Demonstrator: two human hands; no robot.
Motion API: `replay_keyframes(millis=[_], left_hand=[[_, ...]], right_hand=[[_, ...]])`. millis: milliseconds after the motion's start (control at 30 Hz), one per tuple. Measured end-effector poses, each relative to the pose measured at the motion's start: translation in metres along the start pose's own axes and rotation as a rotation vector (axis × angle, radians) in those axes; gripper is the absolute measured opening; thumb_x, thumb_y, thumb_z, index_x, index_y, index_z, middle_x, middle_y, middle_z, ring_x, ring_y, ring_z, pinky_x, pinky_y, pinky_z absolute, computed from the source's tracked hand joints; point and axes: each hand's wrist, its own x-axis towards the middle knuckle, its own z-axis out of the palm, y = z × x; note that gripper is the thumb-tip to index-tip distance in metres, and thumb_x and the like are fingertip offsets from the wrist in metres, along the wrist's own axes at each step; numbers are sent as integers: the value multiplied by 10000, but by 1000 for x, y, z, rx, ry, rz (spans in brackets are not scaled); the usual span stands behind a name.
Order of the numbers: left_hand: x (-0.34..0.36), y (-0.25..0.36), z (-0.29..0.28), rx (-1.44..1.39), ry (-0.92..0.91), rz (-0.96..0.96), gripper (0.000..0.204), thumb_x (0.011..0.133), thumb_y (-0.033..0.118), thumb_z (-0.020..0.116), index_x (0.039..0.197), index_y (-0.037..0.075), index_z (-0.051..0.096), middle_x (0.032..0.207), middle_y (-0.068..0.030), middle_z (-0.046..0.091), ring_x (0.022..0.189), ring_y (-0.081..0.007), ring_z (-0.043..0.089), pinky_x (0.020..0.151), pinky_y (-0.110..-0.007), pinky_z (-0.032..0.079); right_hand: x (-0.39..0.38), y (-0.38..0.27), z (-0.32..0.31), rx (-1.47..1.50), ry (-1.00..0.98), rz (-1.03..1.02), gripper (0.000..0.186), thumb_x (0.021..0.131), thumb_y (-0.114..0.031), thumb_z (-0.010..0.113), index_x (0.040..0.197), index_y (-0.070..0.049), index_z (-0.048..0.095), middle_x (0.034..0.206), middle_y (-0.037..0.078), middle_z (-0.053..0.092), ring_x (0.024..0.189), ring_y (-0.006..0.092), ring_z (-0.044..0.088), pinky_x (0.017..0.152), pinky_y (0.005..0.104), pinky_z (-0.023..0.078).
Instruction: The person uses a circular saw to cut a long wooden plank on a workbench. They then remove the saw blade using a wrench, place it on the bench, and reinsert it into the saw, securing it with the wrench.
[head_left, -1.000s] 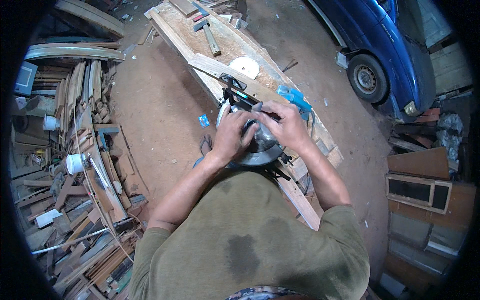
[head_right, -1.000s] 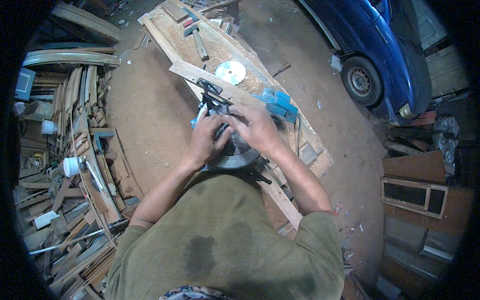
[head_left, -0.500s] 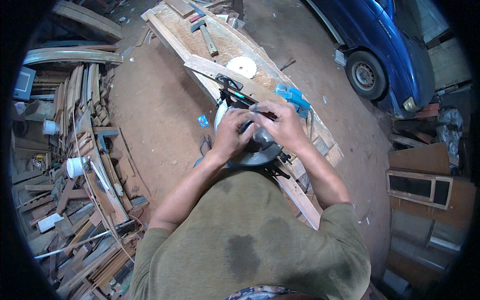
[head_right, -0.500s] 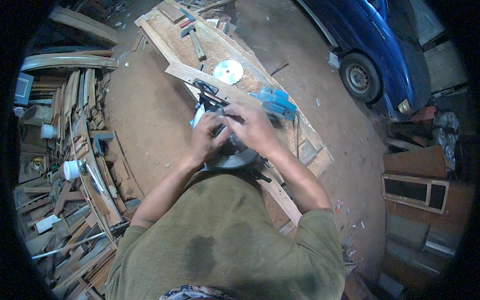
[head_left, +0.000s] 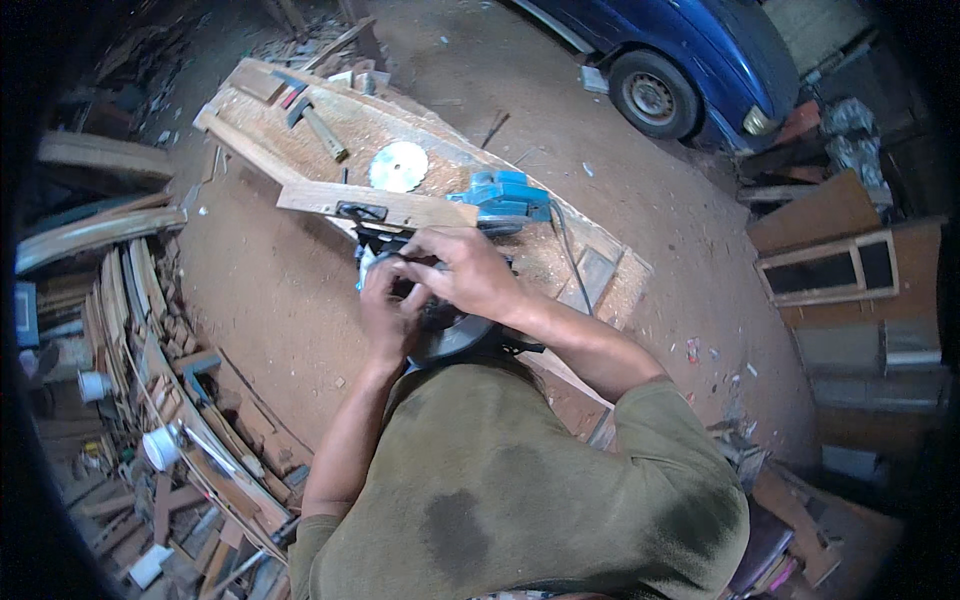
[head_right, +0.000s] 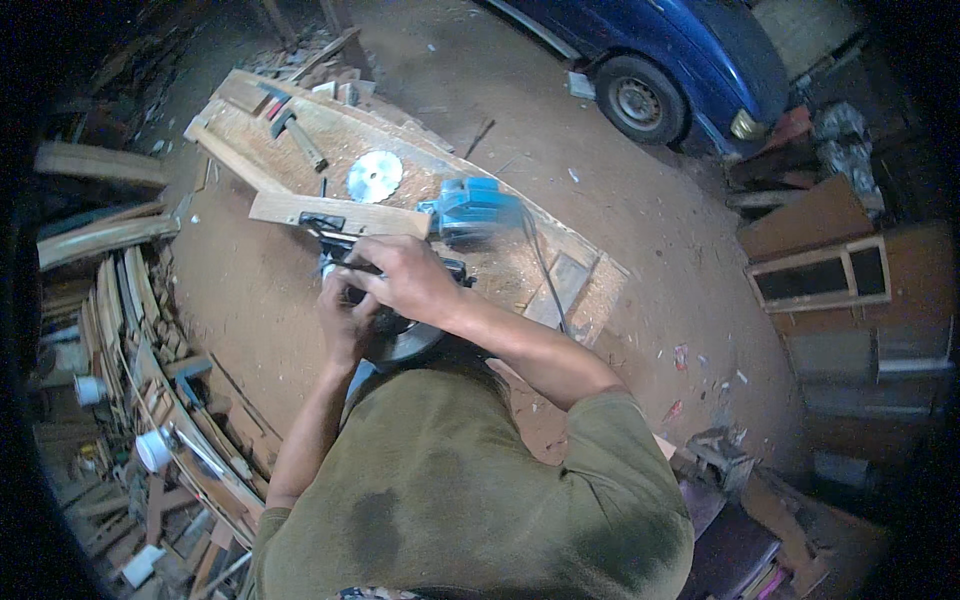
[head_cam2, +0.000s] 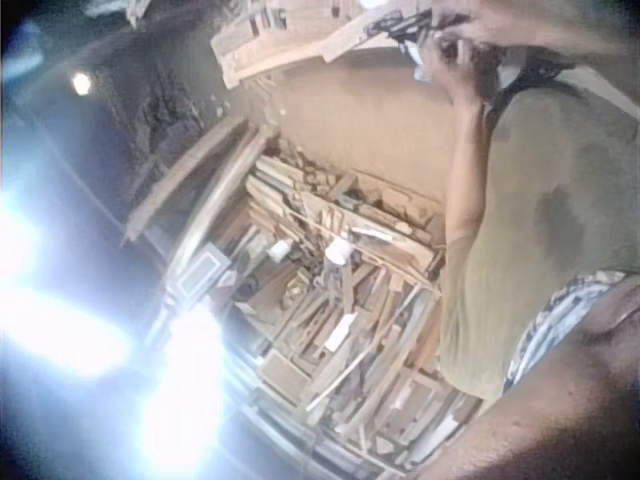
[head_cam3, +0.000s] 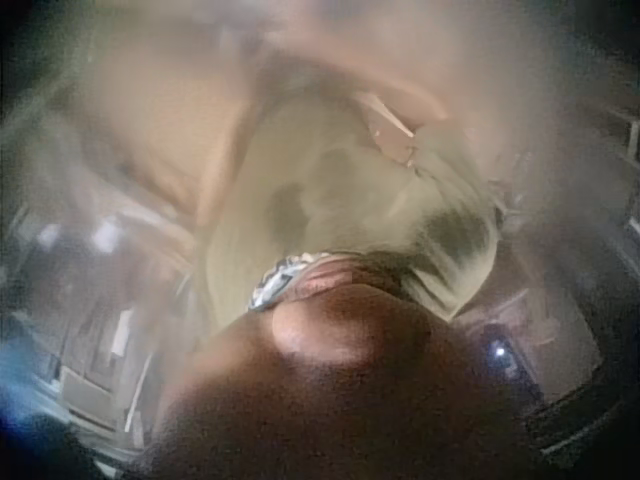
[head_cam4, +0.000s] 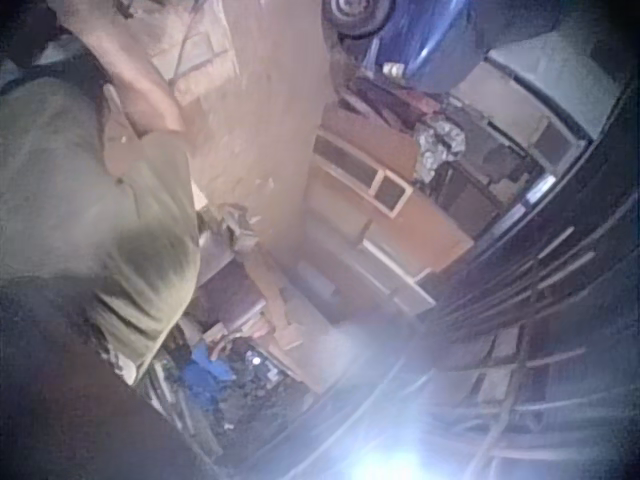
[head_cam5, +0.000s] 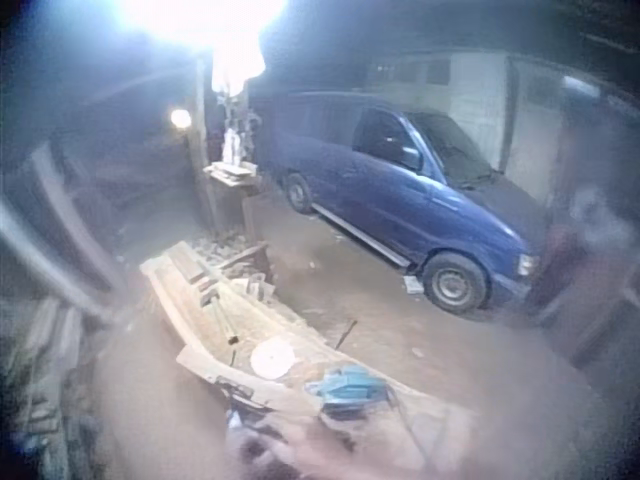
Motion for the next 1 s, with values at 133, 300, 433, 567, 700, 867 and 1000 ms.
replay_keyframes(millis=[133,300,433,567,700,867,1000], left_hand=[[-5,-17,0,-19,5,23,202,773,43,766,954,4,686,939,-131,692,959,-317,648,874,-400,503],[1,-4,2,88,12,168,167,780,29,745,939,8,702,949,-135,698,923,-316,645,869,-410,500],[-5,-10,-1,-39,-20,-6,159,787,31,741,941,15,703,942,-132,703,967,-315,632,879,-412,493],[-4,-8,-2,-49,-38,34,143,784,23,742,915,11,685,917,-131,698,985,-307,630,881,-412,489],[-1,-5,4,38,-14,101,133,777,7,745,899,13,692,918,-132,698,929,-290,646,842,-401,506],[-5,-15,2,-140,-21,-113,159,781,8,747,930,2,693,948,-132,701,987,-313,631,867,-398,503],[-2,-5,-2,-12,-67,77,158,787,12,742,935,5,687,962,-140,696,1025,-330,615,901,-409,493]], right_hand=[[0,-9,6,124,118,16,225,891,-185,774,974,10,700,867,175,724,801,315,724,720,393,558],[-6,6,6,77,80,-74,233,900,-165,760,1015,22,681,897,174,717,819,314,718,741,390,560],[-5,-4,-4,98,-60,122,246,912,-125,731,1107,18,689,987,186,727,879,316,725,761,400,563],[-4,-9,1,116,141,-86,251,905,-113,733,1121,10,700,1002,188,733,893,311,729,764,404,563],[-4,2,-7,107,-2,-120,251,897,-125,741,1098,16,692,951,163,726,871,326,717,785,409,558],[2,-12,-10,137,-76,149,240,900,-119,736,1101,7,697,1024,187,731,948,359,717,808,420,555],[-2,-3,-2,71,45,-72,251,884,-133,759,1089,-3,696,1024,184,729,952,326,724,810,408,555]])
